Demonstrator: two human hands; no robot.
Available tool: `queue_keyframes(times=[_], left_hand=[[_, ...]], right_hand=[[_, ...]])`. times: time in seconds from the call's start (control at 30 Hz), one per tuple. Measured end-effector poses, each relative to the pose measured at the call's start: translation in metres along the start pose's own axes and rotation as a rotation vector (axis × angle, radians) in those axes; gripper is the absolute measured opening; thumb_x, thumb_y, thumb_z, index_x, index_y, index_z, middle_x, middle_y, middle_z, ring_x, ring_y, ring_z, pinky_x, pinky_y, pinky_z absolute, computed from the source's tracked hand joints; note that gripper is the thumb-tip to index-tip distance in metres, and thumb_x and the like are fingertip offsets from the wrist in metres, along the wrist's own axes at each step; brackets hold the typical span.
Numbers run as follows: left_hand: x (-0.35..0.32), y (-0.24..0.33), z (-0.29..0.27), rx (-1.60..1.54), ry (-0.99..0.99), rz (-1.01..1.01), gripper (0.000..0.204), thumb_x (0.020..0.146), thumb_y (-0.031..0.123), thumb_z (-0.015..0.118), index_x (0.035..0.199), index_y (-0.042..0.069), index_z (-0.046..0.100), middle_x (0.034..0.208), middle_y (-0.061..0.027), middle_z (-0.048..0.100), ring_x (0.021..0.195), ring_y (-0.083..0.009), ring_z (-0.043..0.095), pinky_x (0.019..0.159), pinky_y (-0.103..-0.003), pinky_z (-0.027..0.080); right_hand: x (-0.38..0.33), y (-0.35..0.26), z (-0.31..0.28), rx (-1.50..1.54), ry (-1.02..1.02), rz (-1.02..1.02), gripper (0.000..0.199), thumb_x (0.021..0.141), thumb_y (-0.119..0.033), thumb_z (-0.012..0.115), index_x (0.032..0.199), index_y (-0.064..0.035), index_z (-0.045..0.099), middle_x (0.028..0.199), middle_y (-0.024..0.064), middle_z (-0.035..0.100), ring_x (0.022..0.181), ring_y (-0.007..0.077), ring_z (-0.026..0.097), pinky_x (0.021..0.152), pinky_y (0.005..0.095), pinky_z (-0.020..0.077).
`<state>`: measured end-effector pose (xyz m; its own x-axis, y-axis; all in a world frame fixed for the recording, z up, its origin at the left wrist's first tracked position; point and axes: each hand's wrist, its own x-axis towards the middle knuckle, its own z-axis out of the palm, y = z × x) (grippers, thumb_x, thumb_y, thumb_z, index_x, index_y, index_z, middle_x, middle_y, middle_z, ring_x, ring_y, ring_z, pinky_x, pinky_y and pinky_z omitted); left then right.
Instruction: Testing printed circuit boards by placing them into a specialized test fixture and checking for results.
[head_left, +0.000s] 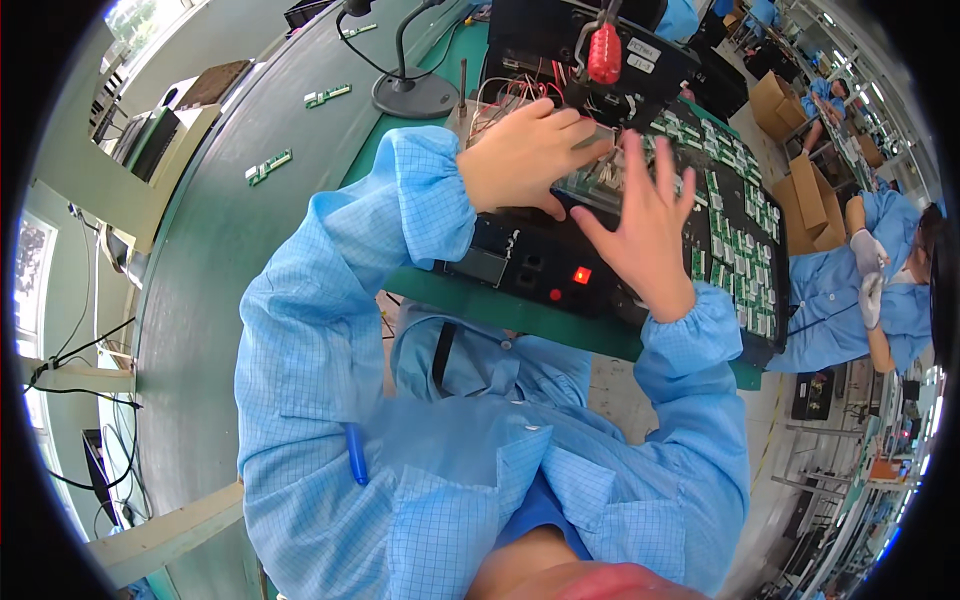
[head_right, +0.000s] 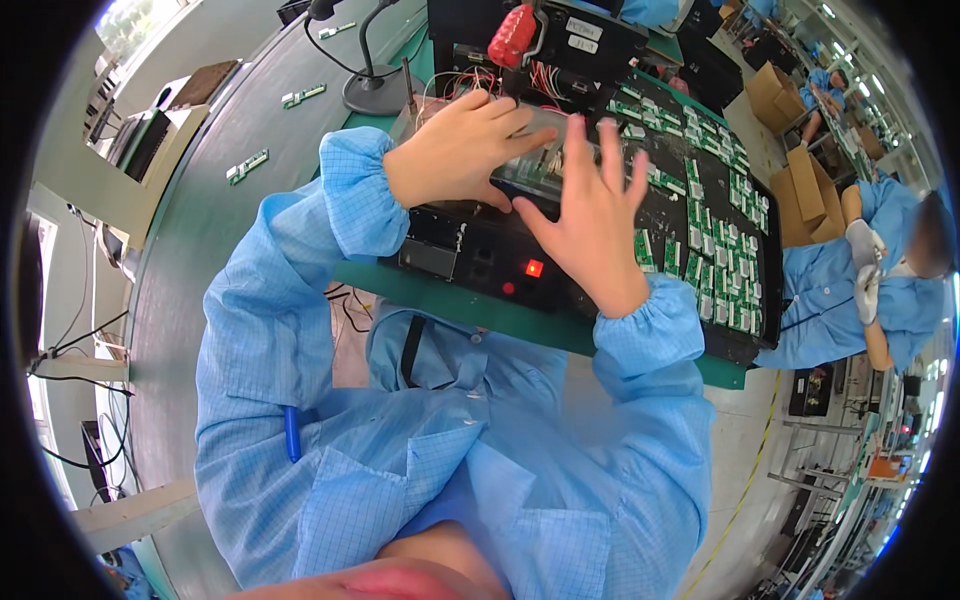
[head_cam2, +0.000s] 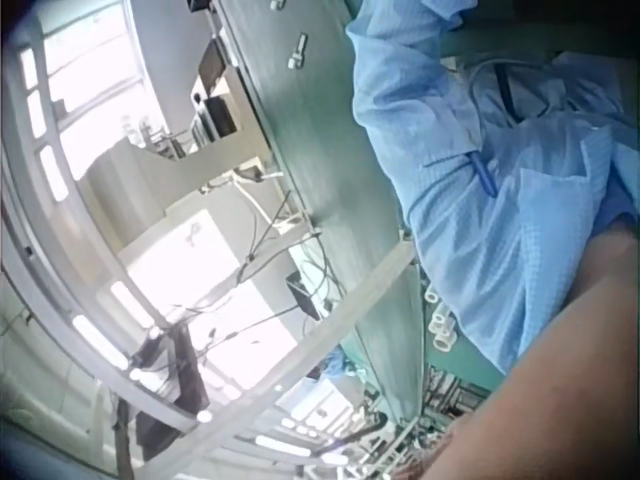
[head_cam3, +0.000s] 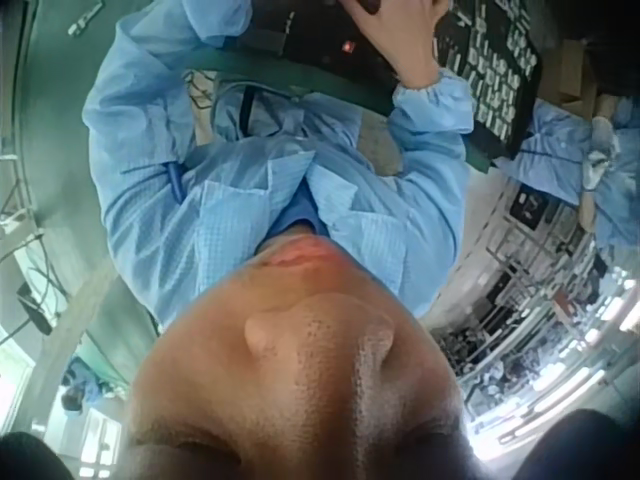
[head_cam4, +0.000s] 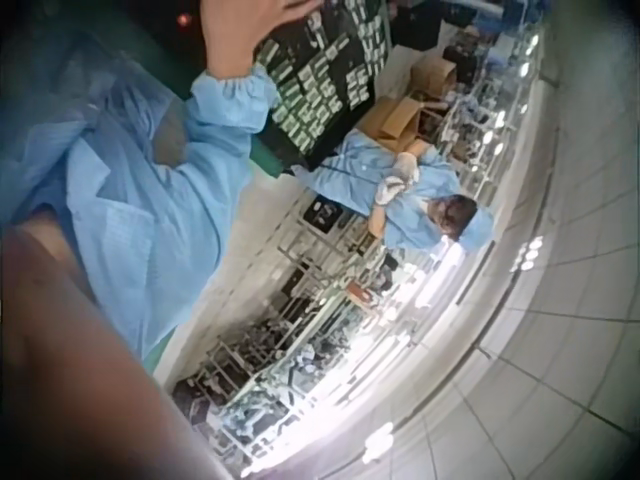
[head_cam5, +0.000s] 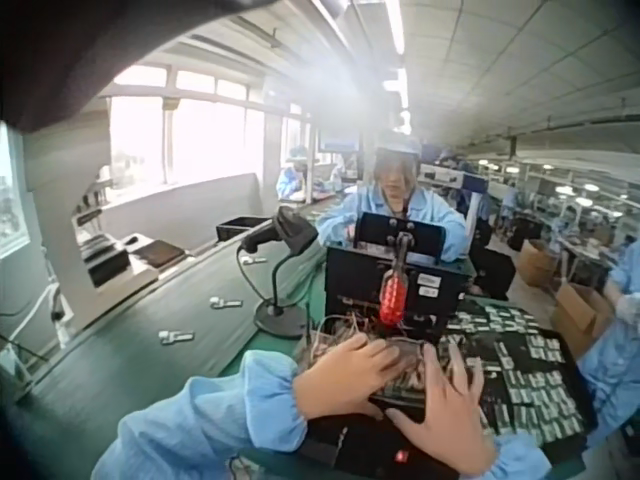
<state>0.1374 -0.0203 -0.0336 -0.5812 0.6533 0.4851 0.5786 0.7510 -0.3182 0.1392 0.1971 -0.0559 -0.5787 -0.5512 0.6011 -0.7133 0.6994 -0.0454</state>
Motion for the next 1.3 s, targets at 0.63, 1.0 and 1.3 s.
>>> queue_keyframes(times=[0.63,1.0,1.3], left_hand=[[-0.002,0.002,0.002,0.03,-0.071,0.014,0.099,0.058,0.049,0.089,0.144,0.017,0.051,0.115,0.0004,0.057,0.109,-0.0172,0.054,0.091,-0.033,0.042],[-0.003,0.0,0.002,0.012,-0.056,-0.001,0.101,0.057,0.043,0.09,0.146,0.019,0.05,0.114,0.0011,0.057,0.108,-0.0169,0.054,0.091,-0.033,0.042],[-0.003,0.005,0.002,0.04,-0.054,-0.02,0.097,0.06,0.046,0.088,0.146,0.019,0.051,0.112,0.0003,0.056,0.109,-0.018,0.053,0.092,-0.033,0.042]], right_hand=[[0.008,0.004,-0.016,-0.042,0.064,-0.055,0.083,0.08,-0.034,0.077,0.147,-0.0022,0.042,0.142,0.0181,0.054,0.145,0.043,0.029,0.116,0.0597,0.0185],[0.005,0.01,-0.01,-0.071,-0.086,-0.017,0.09,0.076,-0.042,0.081,0.148,-0.0032,0.042,0.146,0.0163,0.05,0.146,0.0447,0.026,0.116,0.0635,0.0151],[0.0,0.011,-0.01,-0.021,-0.049,-0.03,0.092,0.075,-0.039,0.081,0.15,-0.0043,0.039,0.144,0.0143,0.053,0.149,0.043,0.021,0.116,0.0648,0.0101]])
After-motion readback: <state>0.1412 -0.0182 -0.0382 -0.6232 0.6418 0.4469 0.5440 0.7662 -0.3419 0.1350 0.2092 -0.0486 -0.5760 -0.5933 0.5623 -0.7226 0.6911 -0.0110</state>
